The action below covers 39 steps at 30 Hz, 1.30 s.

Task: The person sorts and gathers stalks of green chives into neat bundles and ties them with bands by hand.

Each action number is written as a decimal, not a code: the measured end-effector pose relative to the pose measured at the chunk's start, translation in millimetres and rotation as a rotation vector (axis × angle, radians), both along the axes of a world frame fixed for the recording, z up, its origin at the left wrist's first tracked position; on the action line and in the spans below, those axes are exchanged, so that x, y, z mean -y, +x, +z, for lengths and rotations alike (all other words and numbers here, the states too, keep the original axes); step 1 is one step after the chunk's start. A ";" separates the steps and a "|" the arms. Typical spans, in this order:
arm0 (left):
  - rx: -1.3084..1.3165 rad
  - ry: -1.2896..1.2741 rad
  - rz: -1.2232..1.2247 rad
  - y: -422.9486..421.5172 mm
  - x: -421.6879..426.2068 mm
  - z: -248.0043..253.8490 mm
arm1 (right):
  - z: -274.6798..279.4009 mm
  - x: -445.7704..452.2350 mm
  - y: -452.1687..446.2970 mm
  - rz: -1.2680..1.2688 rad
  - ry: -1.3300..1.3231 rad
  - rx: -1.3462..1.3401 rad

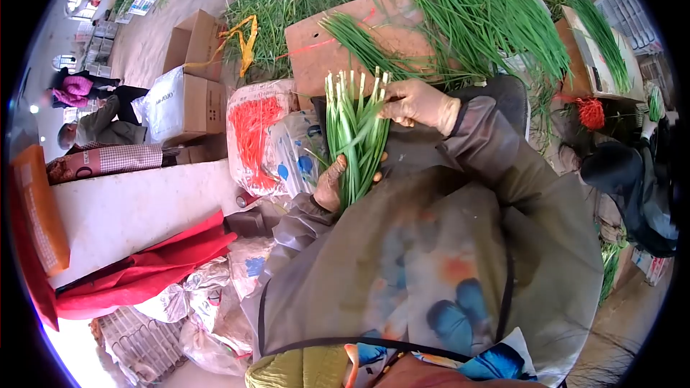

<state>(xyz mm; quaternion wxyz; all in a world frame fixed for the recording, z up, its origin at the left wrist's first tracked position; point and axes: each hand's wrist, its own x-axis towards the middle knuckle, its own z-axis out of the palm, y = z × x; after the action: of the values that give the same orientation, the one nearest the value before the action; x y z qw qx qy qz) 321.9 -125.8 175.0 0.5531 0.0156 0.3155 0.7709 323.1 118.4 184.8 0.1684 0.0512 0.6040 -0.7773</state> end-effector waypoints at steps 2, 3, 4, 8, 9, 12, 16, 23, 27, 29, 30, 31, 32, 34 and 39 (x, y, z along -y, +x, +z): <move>-0.018 0.013 -0.025 -3.7 4.4 -11.2 | 5.8 -8.6 6.1 0.113 -0.143 -0.045; -0.005 0.043 -0.028 -4.5 5.7 -13.4 | 8.8 -9.5 11.5 0.129 -0.224 -0.049; 0.009 0.074 -0.032 -4.9 5.6 -14.7 | 11.7 -9.1 17.3 0.145 -0.303 -0.050; 0.096 -0.031 0.027 0.8 5.3 -19.7 | 18.6 -17.4 22.9 0.055 -0.139 -0.011; 0.158 0.076 0.008 -1.6 10.2 -28.1 | 21.6 -24.5 24.8 -0.009 -0.211 0.033; 0.242 0.261 -0.075 -8.3 15.3 -39.1 | 28.8 -62.0 28.0 -0.222 -0.651 -0.267; 0.000 -0.002 0.084 6.5 4.8 -2.0 | 45.3 -105.0 39.4 -0.293 -0.413 -0.254; -0.021 -0.018 0.069 6.2 19.6 -15.1 | 45.9 -179.0 42.7 -0.738 -0.759 -0.542; 0.034 -0.041 0.182 8.0 28.4 -38.2 | 19.6 -221.4 46.3 -0.524 0.056 -0.524; -0.007 -0.074 0.208 10.1 24.8 -32.7 | 36.5 -181.8 43.8 -0.076 1.080 0.102; -0.006 -0.075 0.209 9.6 26.7 -36.3 | 61.7 -129.8 40.1 0.148 1.358 0.516; -0.003 -0.014 0.174 7.8 30.1 -43.3 | 60.1 -117.7 39.7 -0.085 1.269 0.151; -0.002 0.050 0.140 5.6 30.2 -47.6 | 58.3 -109.0 38.0 -0.311 1.150 -0.208; -0.003 -0.009 0.160 5.0 24.2 -45.7 | 78.7 -74.1 29.0 -0.396 0.953 -0.366; 0.034 -0.045 0.169 7.5 18.9 -27.2 | 55.9 -6.5 6.2 0.115 1.518 -0.572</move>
<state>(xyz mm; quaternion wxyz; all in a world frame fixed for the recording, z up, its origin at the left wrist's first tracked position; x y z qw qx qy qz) 329.4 -144.7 147.8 0.4914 -0.0366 0.3235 0.8078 329.3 124.9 240.6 -0.0333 -0.0806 0.9878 -0.1292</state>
